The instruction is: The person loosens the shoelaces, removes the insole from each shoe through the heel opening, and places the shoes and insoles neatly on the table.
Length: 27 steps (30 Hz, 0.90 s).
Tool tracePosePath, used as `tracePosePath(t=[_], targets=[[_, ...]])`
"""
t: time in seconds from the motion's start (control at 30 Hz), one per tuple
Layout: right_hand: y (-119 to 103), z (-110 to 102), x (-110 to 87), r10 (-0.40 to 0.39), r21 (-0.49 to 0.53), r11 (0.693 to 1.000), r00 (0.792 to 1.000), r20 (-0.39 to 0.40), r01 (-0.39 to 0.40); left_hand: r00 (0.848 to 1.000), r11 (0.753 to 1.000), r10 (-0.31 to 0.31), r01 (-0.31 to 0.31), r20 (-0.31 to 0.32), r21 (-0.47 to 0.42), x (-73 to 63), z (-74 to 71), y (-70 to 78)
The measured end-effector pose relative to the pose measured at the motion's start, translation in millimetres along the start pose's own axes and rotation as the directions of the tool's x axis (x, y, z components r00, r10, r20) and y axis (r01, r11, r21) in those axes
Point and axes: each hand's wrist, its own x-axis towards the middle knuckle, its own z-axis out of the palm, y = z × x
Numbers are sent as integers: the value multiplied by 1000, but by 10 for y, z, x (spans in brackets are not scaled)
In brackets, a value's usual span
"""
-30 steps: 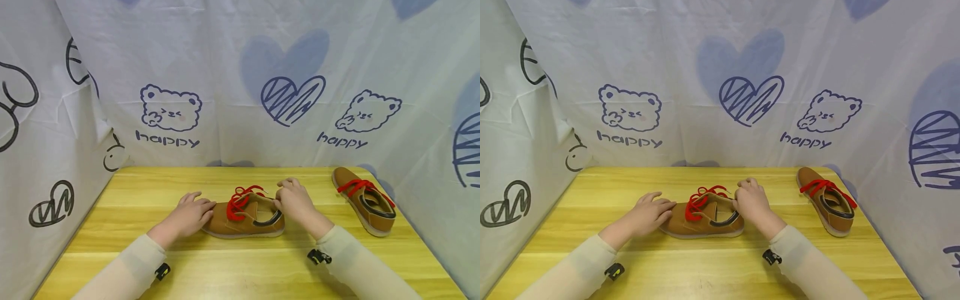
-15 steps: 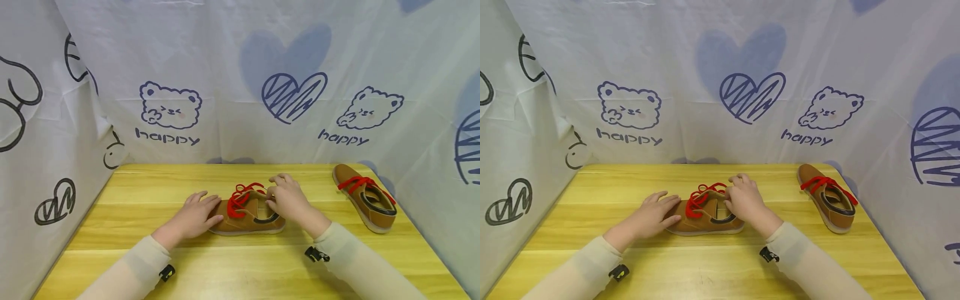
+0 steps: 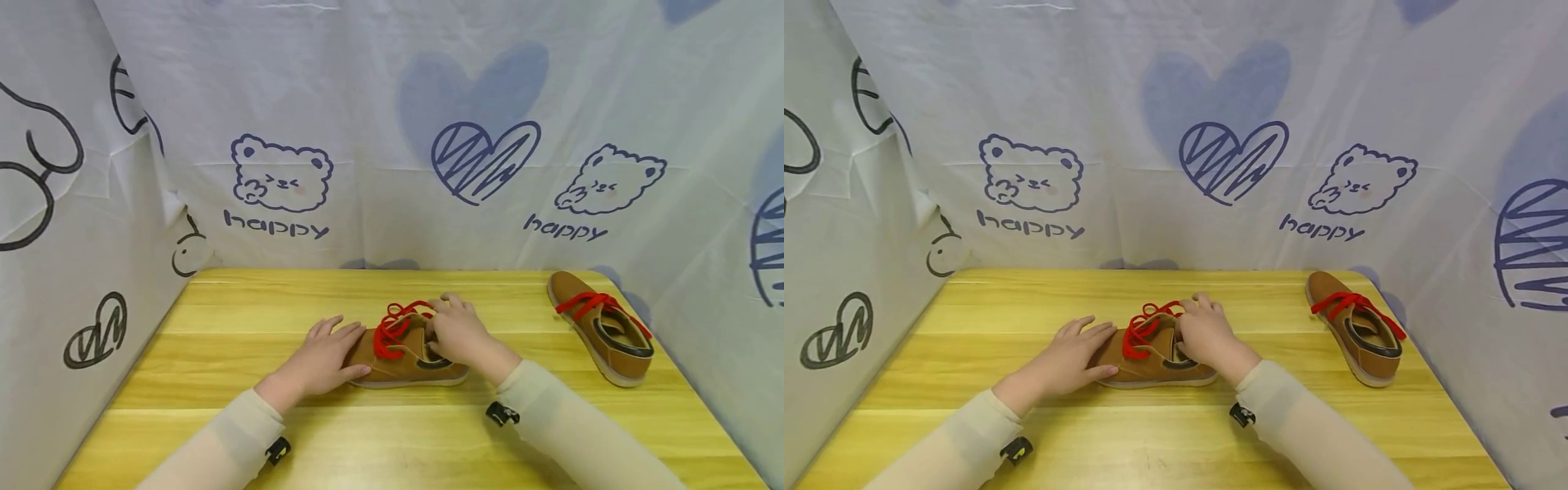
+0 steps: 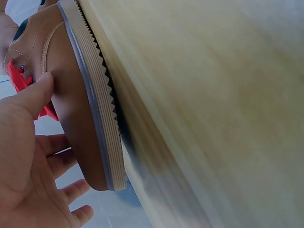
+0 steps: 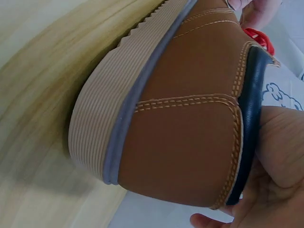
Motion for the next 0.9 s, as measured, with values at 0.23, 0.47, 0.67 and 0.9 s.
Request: tracePosePath(t=[0.23, 0.47, 0.67, 0.9], targets=[[-17, 55, 83, 66, 20, 997, 992, 106, -69, 1000, 1000, -12, 12, -18, 4, 4, 32, -10], [50, 74, 113, 5, 141, 990, 992, 124, -23, 999, 1000, -20, 20, -36, 2, 6, 45, -13], [233, 28, 111, -126, 471, 881, 979, 160, 37, 998, 1000, -21, 22, -51, 2, 15, 58, -13], [372, 10, 107, -138, 723, 690, 970, 199, -50, 999, 1000, -29, 29, -45, 1, 20, 63, 8]])
